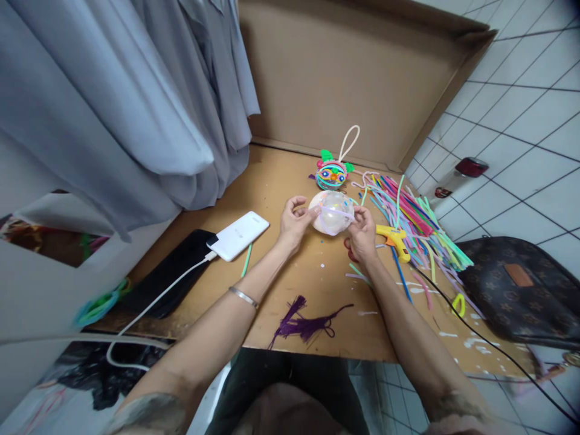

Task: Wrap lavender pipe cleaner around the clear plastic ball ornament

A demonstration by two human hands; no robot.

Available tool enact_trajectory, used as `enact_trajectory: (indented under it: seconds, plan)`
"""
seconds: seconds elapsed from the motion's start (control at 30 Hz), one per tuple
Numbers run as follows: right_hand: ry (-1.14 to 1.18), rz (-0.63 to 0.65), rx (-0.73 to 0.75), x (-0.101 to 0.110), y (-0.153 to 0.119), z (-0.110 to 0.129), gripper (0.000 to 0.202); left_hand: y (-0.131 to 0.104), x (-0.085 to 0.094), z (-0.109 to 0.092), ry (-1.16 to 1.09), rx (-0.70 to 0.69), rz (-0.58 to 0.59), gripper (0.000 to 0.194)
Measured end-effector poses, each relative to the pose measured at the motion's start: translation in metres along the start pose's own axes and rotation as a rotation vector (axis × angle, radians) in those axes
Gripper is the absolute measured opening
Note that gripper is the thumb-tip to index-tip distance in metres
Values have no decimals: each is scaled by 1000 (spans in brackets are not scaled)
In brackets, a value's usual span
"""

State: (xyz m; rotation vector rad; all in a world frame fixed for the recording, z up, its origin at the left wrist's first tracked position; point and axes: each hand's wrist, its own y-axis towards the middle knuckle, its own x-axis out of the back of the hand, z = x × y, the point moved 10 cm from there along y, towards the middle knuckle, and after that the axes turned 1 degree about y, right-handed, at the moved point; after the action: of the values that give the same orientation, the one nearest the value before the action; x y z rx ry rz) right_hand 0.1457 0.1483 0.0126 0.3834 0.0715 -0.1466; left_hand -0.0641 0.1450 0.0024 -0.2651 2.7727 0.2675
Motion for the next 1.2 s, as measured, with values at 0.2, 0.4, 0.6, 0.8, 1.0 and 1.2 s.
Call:
enact_trajectory:
  seconds: [0.2,0.4,0.6,0.8,1.0,1.2]
  plan:
    - [13,3,4,1,1,1,42,-3,-17,5,-41,93,163,69]
    - [-50,74,17,-10,-2,-4,45,-9,-23,0,-47,118,226,69]
    - [-76,179,-41,-18,-2,-10,37,0,-16,-3,-14,73,202,65]
    - [-155,244,10,-19,-5,21,52,5,-7,-21,289,-67,203,52]
    - [-270,428,90,-45,-18,42,70,-5,-21,-17,331,-29,336,50]
    - [-167,449,0,-50,-21,31,65,-9,-25,-18,340,-23,381,50]
